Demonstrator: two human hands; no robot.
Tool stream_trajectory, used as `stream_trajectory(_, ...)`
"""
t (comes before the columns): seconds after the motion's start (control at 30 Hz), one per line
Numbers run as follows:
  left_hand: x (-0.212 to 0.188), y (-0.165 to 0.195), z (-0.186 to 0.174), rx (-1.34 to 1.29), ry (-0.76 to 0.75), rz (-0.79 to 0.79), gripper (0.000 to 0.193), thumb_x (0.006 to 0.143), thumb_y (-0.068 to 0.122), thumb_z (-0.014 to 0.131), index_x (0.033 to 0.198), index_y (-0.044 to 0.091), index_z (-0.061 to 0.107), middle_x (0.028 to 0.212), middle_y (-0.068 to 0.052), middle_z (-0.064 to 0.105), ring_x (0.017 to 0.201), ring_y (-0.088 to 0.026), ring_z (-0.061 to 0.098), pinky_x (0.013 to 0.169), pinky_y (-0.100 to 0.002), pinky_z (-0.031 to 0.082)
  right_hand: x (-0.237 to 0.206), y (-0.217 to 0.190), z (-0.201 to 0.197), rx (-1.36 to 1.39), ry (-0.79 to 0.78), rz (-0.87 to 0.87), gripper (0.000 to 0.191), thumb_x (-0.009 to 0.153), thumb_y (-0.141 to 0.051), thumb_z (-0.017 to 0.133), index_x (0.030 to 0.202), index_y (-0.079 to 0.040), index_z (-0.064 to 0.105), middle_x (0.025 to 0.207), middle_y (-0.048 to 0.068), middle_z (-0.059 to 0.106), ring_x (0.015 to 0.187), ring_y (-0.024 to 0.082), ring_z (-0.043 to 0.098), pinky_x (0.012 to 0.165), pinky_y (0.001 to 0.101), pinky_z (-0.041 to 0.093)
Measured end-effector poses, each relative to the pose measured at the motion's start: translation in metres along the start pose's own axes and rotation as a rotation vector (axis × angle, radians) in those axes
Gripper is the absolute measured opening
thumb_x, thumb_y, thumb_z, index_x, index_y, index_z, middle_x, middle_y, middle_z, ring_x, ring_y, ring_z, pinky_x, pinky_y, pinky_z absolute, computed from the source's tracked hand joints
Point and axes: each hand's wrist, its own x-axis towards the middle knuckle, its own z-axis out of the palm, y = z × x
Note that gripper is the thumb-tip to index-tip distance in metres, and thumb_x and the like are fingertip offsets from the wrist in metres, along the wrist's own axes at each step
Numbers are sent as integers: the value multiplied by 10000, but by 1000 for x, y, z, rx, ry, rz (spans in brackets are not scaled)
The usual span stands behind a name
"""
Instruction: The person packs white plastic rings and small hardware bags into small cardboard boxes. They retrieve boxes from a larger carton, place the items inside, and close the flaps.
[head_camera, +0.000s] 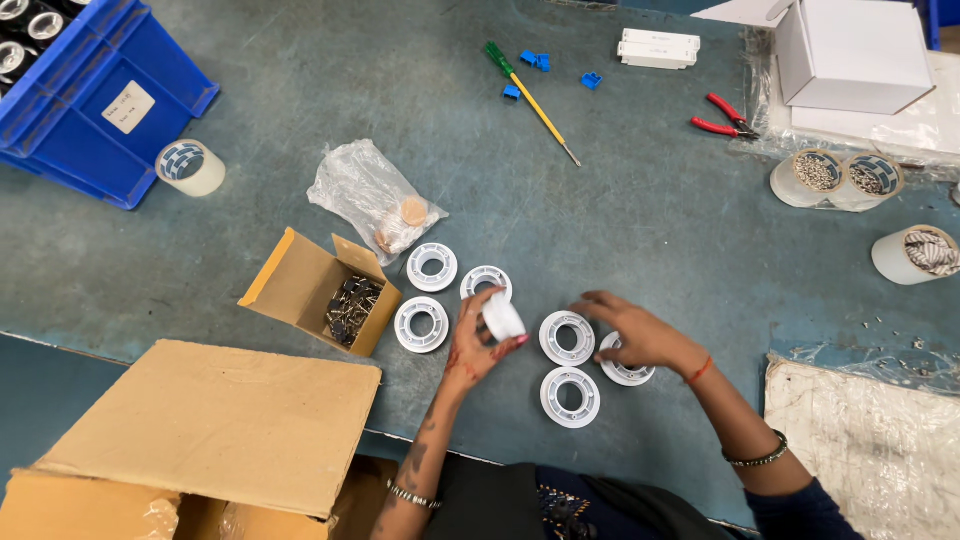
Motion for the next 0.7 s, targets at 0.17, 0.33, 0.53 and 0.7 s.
stream_trajectory(0.17,-54,-16,-13,379,80,68,714,618,202,959,1195,117,547,1245,-123,591,1178,-304,629,993,-399,550,11,-19,15,-281,-119,-77,1015,614,13,863,1505,-279,475,1613,119,342,1409,366,403,1117,427,414)
stream_trajectory(0.33,-85,-34,-19,551,130,149,660,635,298,966,1117,114,555,1425,-172,553,1310,-413,531,1061,-472,440,30,-28,24,-421,-260,-162,962,652,25,838,1479,-289,460,1549,71,396,1405,318,448,1091,401,477)
stream_trajectory(0.53,-106,-50,-29,575,161,85,628,709,270,922,1212,134,571,1475,-156,522,1367,-396,477,1110,-489,414,36,-35,29,-442,-324,-171,1003,635,-21,873,1510,-235,433,1567,74,397,1354,319,466,1029,394,513)
stream_trajectory(0.7,-112,-54,-32,585,232,96,689,716,272,906,1292,128,556,1496,-185,442,1375,-404,442,1100,-498,405,40,-39,27,-419,-303,-215,945,643,-84,871,1482,-210,457,1464,72,460,1291,311,530,986,402,536)
